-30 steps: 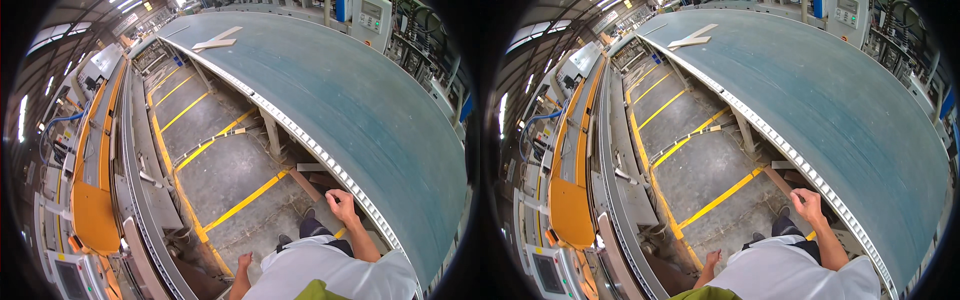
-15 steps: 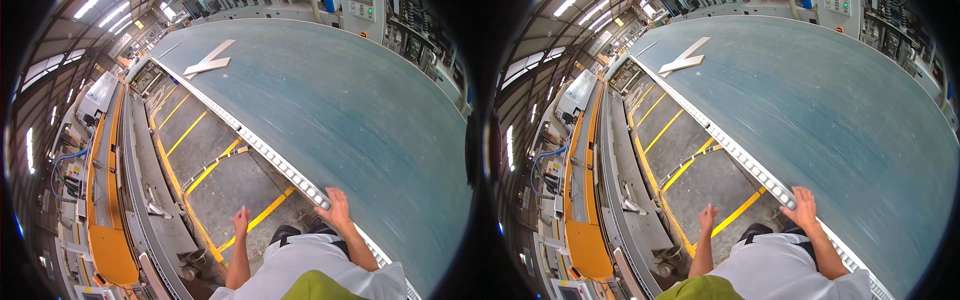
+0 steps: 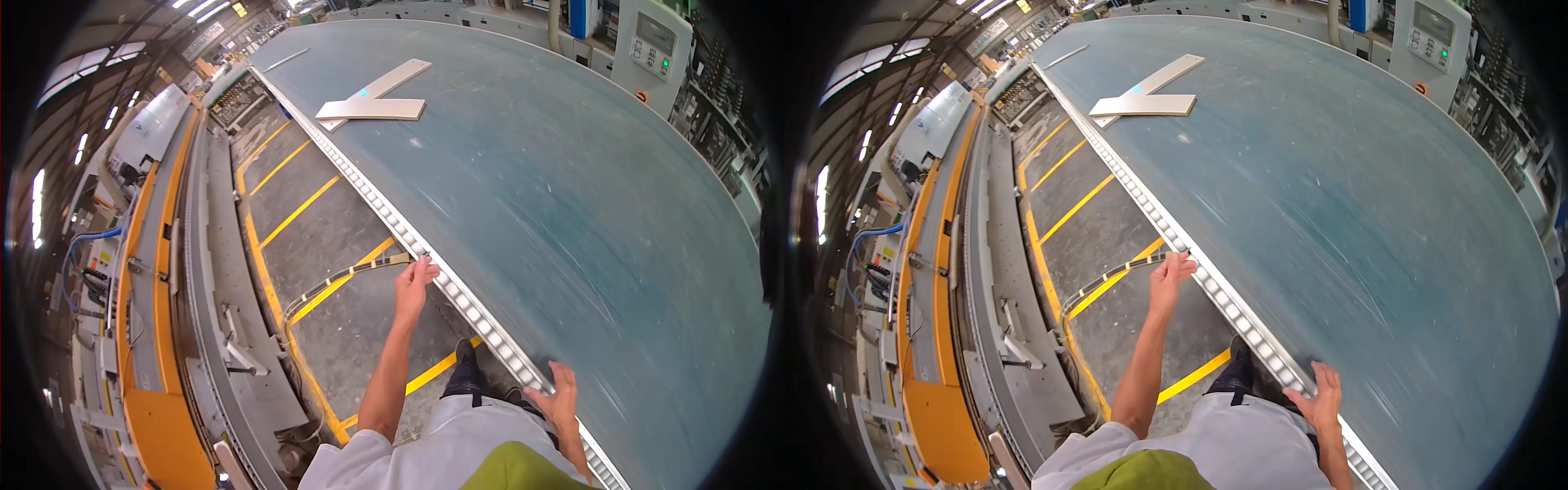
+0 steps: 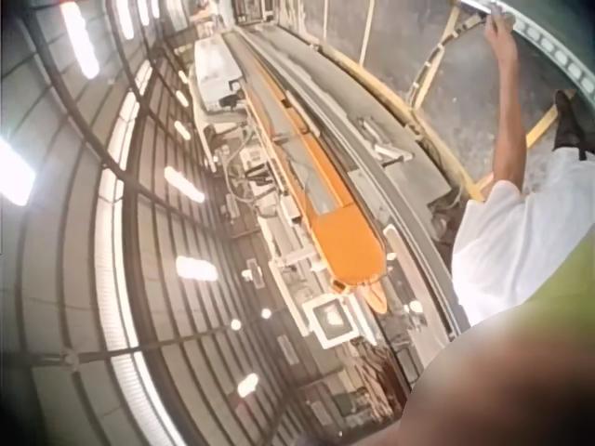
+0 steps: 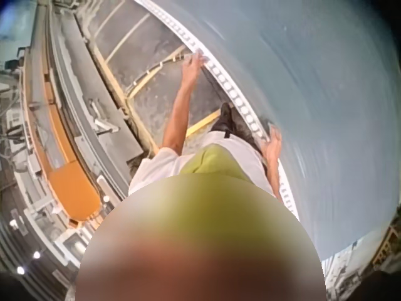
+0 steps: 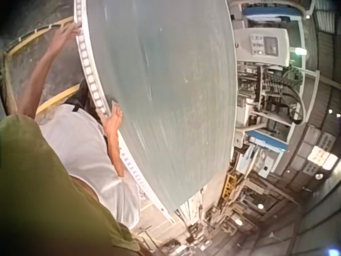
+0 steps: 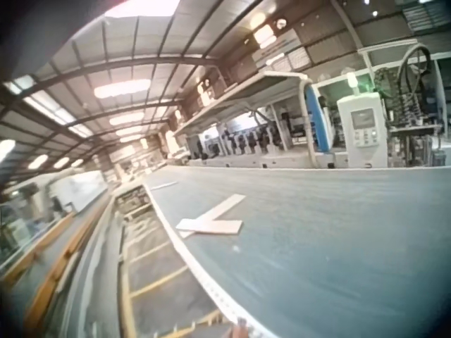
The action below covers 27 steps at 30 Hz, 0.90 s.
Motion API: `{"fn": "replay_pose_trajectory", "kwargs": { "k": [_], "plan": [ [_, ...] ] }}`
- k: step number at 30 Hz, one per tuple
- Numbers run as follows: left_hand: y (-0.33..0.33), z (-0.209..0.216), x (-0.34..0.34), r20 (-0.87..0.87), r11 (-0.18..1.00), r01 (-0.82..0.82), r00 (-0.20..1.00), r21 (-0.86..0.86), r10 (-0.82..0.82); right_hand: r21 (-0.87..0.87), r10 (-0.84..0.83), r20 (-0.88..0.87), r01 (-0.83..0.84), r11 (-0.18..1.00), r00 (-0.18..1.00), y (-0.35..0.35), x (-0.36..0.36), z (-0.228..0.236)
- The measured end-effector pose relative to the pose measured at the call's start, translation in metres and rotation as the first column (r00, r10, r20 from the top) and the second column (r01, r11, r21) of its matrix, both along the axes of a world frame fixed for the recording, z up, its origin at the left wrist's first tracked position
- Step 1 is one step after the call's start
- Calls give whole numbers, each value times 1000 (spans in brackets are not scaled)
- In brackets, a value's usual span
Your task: Processing and trimming wooden panels using factory machinery and a utility knife.
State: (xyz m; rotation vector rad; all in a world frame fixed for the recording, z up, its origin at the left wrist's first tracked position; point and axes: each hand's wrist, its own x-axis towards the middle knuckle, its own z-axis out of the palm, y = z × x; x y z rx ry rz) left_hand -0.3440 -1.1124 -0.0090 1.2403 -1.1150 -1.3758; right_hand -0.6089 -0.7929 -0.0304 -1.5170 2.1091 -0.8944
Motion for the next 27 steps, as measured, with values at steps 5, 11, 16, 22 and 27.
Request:
{"fn": "replay_pose_trajectory", "kwargs": {
  "k": [5,11,16,22,27],
  "plan": [
    [-63,-13,17,56,997,41,998,-69,-37,60,-49,-62,52,997,997,-41,23,7],
    [-154,-27,46,409,948,207,908,-244,-93,86,-142,-43,145,986,989,-59,43,14],
    [-254,-15,51,797,812,474,603,-340,-18,111,-123,-159,141,984,980,-60,65,13],
    [-375,2,17,995,724,686,98,-70,3,175,-202,-378,284,943,904,-69,80,1],
    [-453,-4,-33,983,667,745,-140,25,120,152,-201,-414,285,946,888,-80,79,-2]
  ]
}}
